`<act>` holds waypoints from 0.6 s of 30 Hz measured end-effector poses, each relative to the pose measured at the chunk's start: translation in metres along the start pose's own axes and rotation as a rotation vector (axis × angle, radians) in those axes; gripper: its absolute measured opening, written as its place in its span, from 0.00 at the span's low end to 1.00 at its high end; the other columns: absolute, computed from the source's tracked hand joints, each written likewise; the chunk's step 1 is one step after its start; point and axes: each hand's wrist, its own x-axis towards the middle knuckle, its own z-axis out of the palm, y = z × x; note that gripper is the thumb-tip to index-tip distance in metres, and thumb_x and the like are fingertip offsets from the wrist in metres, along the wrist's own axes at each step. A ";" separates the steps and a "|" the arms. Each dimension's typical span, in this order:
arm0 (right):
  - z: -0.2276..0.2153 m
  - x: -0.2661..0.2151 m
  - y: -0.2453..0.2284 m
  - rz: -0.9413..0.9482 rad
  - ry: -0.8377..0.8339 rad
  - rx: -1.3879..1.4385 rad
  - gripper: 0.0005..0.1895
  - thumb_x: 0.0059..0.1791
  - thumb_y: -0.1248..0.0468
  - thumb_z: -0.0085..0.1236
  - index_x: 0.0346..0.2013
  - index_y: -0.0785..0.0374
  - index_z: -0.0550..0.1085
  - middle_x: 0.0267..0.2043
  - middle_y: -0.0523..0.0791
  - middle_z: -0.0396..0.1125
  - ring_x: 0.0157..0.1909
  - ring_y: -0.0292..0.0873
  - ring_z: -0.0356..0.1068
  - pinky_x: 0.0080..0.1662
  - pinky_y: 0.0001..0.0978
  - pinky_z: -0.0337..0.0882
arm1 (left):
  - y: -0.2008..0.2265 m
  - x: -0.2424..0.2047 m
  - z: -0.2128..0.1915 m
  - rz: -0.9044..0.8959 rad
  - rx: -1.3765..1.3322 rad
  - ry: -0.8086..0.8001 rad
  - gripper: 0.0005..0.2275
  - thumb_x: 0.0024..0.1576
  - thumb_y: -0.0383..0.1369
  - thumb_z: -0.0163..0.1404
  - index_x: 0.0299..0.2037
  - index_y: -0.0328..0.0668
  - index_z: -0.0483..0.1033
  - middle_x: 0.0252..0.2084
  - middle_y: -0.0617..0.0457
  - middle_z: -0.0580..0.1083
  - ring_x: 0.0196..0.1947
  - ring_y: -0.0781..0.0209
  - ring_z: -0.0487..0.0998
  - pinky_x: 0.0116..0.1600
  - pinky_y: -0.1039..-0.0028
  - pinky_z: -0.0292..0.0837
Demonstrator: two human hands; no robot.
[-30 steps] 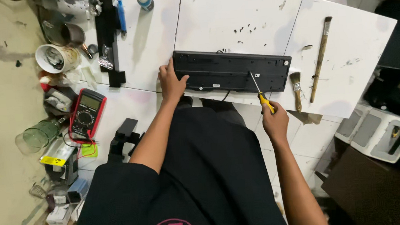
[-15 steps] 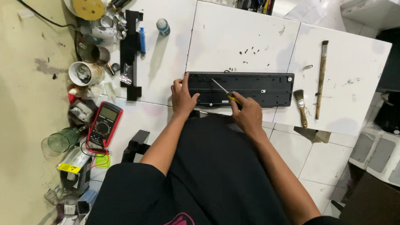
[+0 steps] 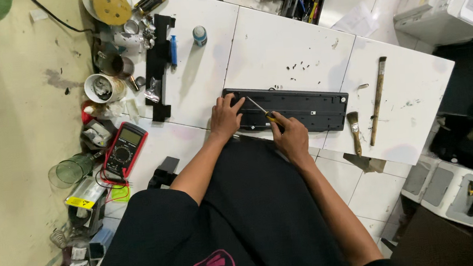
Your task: The person uses a screwdriver to remove screws from the back of a black electronic device placed on a white table. They systematically unscrew fasteners and place them on the table while working in a cluttered workshop environment.
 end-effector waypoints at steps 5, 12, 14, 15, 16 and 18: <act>0.007 0.001 0.002 0.004 -0.003 -0.017 0.18 0.53 0.51 0.64 0.58 0.43 0.84 0.31 0.51 0.74 0.34 0.59 0.77 0.36 0.52 0.76 | 0.001 0.000 0.000 -0.017 -0.003 -0.028 0.23 0.57 0.36 0.63 0.65 0.60 0.79 0.62 0.51 0.67 0.57 0.45 0.71 0.50 0.55 0.78; -0.006 0.006 -0.011 0.108 -0.118 0.003 0.18 0.55 0.51 0.61 0.60 0.44 0.82 0.35 0.56 0.77 0.39 0.63 0.79 0.41 0.56 0.77 | 0.002 0.000 -0.004 -0.024 0.009 -0.049 0.23 0.59 0.35 0.62 0.66 0.59 0.78 0.61 0.52 0.66 0.58 0.46 0.70 0.51 0.55 0.78; -0.003 0.008 -0.012 0.168 -0.121 0.051 0.18 0.55 0.51 0.61 0.59 0.43 0.83 0.36 0.53 0.78 0.40 0.60 0.80 0.41 0.51 0.78 | 0.004 0.000 -0.009 -0.025 0.001 -0.045 0.22 0.59 0.35 0.62 0.66 0.58 0.78 0.61 0.51 0.66 0.58 0.46 0.71 0.51 0.55 0.78; -0.003 0.010 -0.012 0.228 -0.125 0.098 0.18 0.55 0.51 0.62 0.59 0.42 0.84 0.37 0.51 0.79 0.40 0.57 0.80 0.41 0.46 0.79 | 0.006 0.000 -0.011 -0.026 -0.008 -0.043 0.22 0.59 0.34 0.62 0.66 0.57 0.78 0.61 0.51 0.66 0.57 0.46 0.71 0.52 0.54 0.78; -0.002 0.012 -0.008 0.227 -0.124 0.097 0.18 0.55 0.51 0.62 0.59 0.42 0.84 0.37 0.51 0.79 0.40 0.57 0.80 0.41 0.46 0.79 | 0.006 0.000 -0.010 -0.027 -0.009 -0.041 0.22 0.59 0.34 0.62 0.66 0.57 0.78 0.61 0.51 0.66 0.57 0.46 0.71 0.52 0.54 0.78; 0.001 0.014 0.001 0.266 -0.139 0.196 0.17 0.56 0.49 0.61 0.59 0.42 0.84 0.38 0.50 0.80 0.42 0.56 0.81 0.41 0.47 0.78 | 0.004 0.000 -0.007 -0.026 -0.017 -0.043 0.22 0.59 0.34 0.62 0.65 0.56 0.78 0.62 0.50 0.66 0.58 0.44 0.70 0.52 0.53 0.78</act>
